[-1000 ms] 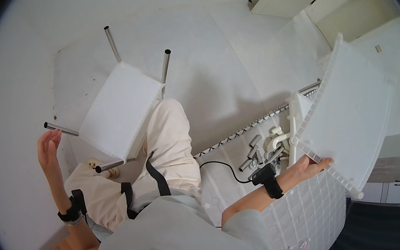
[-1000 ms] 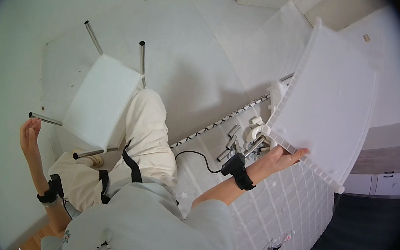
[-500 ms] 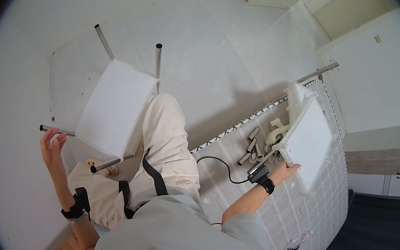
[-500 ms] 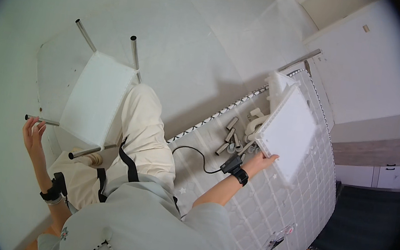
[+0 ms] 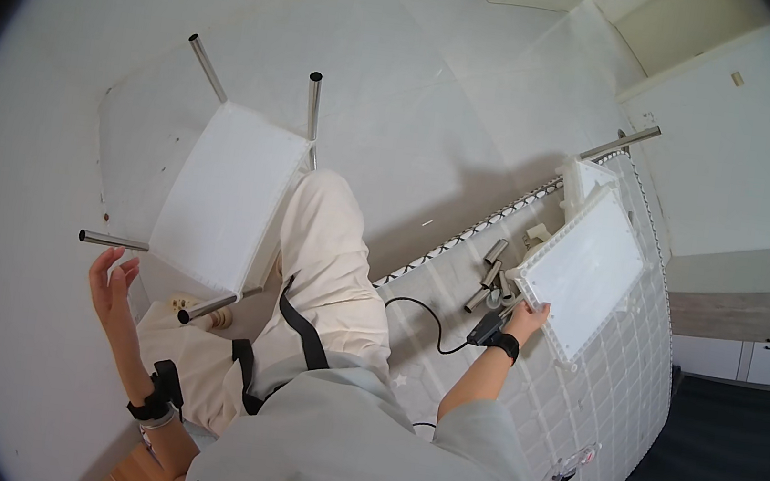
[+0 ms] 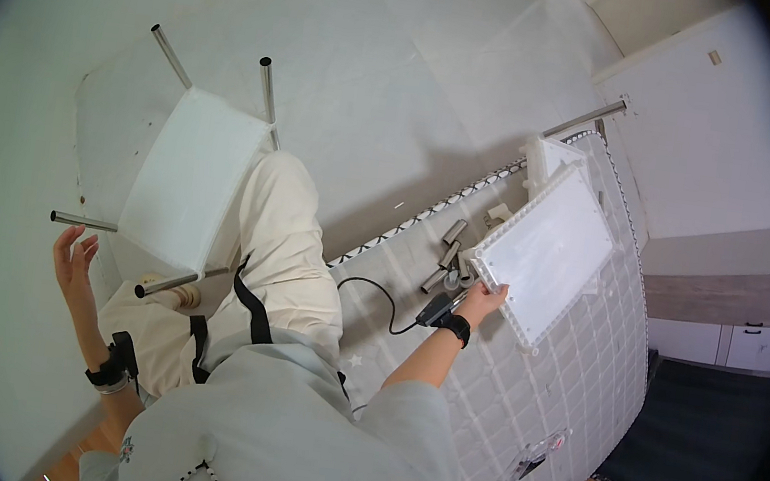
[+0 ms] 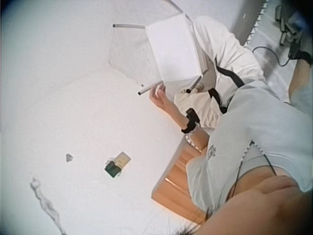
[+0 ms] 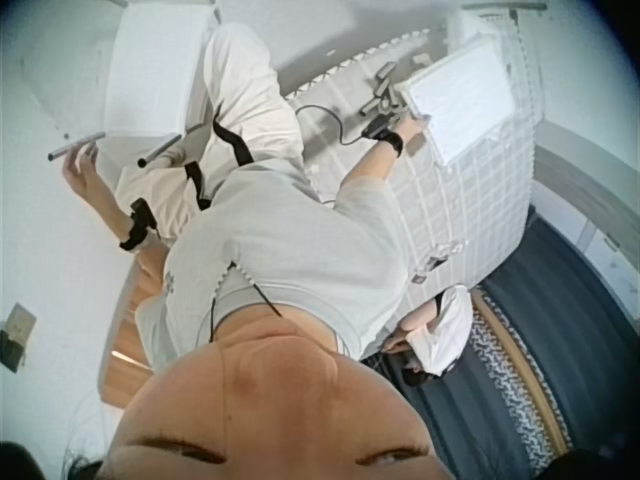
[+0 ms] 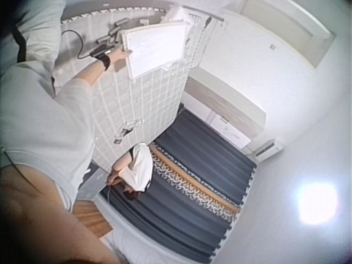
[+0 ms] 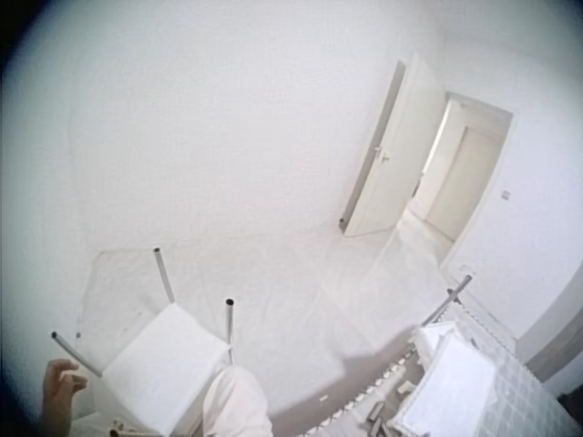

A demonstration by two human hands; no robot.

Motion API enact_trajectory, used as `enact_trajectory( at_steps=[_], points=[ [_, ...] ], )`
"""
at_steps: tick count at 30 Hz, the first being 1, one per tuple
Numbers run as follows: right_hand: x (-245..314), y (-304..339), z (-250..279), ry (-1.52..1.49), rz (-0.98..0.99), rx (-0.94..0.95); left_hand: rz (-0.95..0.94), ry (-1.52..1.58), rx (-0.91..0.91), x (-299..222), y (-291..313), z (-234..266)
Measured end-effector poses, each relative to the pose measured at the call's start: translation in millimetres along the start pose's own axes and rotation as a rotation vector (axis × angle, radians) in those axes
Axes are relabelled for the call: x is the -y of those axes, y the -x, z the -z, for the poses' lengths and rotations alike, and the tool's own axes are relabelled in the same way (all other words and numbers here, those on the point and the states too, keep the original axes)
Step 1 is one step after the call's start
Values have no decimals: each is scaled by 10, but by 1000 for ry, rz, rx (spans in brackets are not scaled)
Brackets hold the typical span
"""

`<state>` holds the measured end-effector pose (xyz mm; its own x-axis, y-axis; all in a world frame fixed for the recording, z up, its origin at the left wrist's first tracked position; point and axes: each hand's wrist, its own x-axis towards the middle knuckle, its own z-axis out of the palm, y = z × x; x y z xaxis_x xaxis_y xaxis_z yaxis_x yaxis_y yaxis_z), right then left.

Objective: The person is disassembling a white plastic shelf by removing the metal poles.

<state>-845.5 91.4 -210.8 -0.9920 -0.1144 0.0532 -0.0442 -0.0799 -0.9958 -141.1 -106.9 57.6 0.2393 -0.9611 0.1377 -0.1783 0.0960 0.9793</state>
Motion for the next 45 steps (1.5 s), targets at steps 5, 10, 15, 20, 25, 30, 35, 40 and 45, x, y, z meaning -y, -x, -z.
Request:
enact_trajectory(
  at_steps=[5,10,15,20,25,30,35,40,45],
  points=[
    [576,779,-745,-252,-129,-70,9,-26,-28,-24,114,105],
    [568,746,-686,-351,-155,-126,43,13,-12,-34,142,84],
    [889,922,-821,-285,-509,-653,-96,-169,-16,185,169,128],
    [1048,1046,-977,-281,-401,-496,52,-121,-63,261,273,119],
    [1542,1406,-1778,-233,-220,132,166,-237,69,422,384,85],
    [1945,1945,-2685,-62,-159,642,116,-470,176,433,642,-199],
    [1896,2596,-3345,293,72,1129,99,-457,263,537,711,-294],
    [1895,3446,-3556,121,54,1494,168,-412,156,497,799,-219],
    [1883,4076,-3472,402,-65,1828,246,48,-34,810,934,-306]
  ],
)
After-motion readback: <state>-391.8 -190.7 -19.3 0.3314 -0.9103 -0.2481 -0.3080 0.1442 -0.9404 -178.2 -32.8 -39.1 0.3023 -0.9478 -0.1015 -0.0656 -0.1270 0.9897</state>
